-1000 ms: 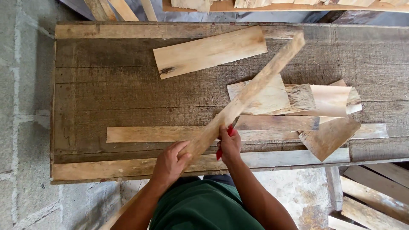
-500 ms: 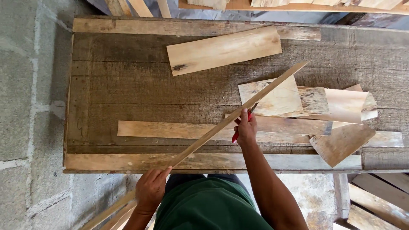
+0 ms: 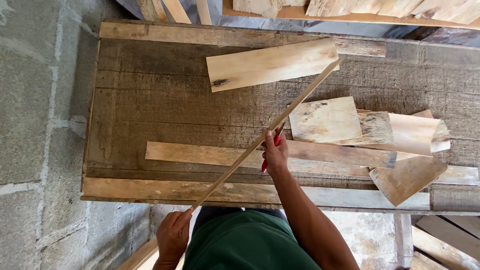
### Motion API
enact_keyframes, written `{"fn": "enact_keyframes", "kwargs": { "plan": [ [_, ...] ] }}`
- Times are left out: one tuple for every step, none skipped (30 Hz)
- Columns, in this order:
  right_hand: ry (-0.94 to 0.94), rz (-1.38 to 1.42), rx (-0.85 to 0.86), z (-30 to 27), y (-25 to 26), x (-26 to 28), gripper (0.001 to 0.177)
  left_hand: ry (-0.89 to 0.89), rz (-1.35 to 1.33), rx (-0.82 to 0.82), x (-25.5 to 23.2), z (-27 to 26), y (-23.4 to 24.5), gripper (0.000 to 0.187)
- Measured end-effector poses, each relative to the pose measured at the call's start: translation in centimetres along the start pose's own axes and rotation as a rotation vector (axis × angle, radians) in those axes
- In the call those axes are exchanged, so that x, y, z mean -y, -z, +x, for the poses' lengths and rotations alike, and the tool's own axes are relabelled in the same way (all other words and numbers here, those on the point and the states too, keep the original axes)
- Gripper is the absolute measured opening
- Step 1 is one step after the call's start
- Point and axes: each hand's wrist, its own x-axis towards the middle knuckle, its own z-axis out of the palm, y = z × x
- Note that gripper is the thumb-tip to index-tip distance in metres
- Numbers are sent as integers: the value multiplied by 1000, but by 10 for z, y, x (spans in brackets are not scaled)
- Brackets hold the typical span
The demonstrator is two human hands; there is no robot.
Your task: Sort, measure, and mark or cut thin wood strips on a workbench using a utility knife.
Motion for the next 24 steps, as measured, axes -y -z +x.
{"fn": "enact_keyframes", "kwargs": {
  "plan": [
    [-9,-12,-7,-1,-4,0,37,-2,2,-25,2,-3,-1,26],
    [-10,-14,-3,-4,-9,4,37,1,2,-27,6,-6,-2,26],
    [-22,-44,-5,-7,-14,8,41,24,2,-20,9,-9,-2,25],
    [-33,-73,-6,-10,-20,12,46,46,3,-14,13,-11,-3,23],
    [-33,-75,-3,-10,-24,12,46,48,3,-17,16,-13,-4,23],
    [-37,-103,-4,-11,-27,11,51,105,-14,-1,18,-16,-4,22],
    [-40,-132,-5,-12,-30,10,56,161,-31,14,20,-18,-5,20],
    [-40,-134,-2,-13,-33,9,56,164,-31,12,20,-18,-4,20],
    [-38,-138,18,-13,-37,8,59,167,-33,-22,21,-18,-3,17],
    [-36,-143,35,-14,-39,6,61,171,-35,-53,21,-18,-2,14],
    [-38,-144,37,-15,-39,-1,61,173,-35,-54,25,-19,-4,14],
    [-58,-197,54,-16,-39,-9,61,236,-44,-42,29,-20,-6,13],
    [-79,-250,71,-17,-39,-17,62,299,-54,-30,33,-22,-8,14],
    [-78,-251,73,-20,-44,-19,62,299,-53,-32,36,-20,-9,14],
    [-94,-333,62,-23,-49,-20,63,345,-72,-25,38,-19,-10,17],
    [-111,-416,50,-26,-54,-23,64,392,-91,-17,40,-18,-11,20],
    [-112,-417,52,-34,-61,-22,64,394,-91,-17,39,-14,-11,20],
    [-109,-432,53,-42,-68,-20,66,434,-186,42,38,-10,-12,22],
    [-107,-447,55,-49,-75,-19,67,474,-281,102,37,-5,-13,23],
    [-108,-448,56,-58,-80,-16,67,476,-281,103,33,0,-16,23],
    [-121,-452,80,-67,-85,-13,69,382,-249,139,28,5,-20,27],
    [-134,-457,106,-76,-90,-10,70,289,-216,174,24,9,-23,31],
    [-136,-458,107,-79,-90,-15,70,291,-216,175,24,10,-29,31],
    [-136,-474,123,-81,-91,-19,70,348,-257,190,25,12,-36,32]
  ]
}}
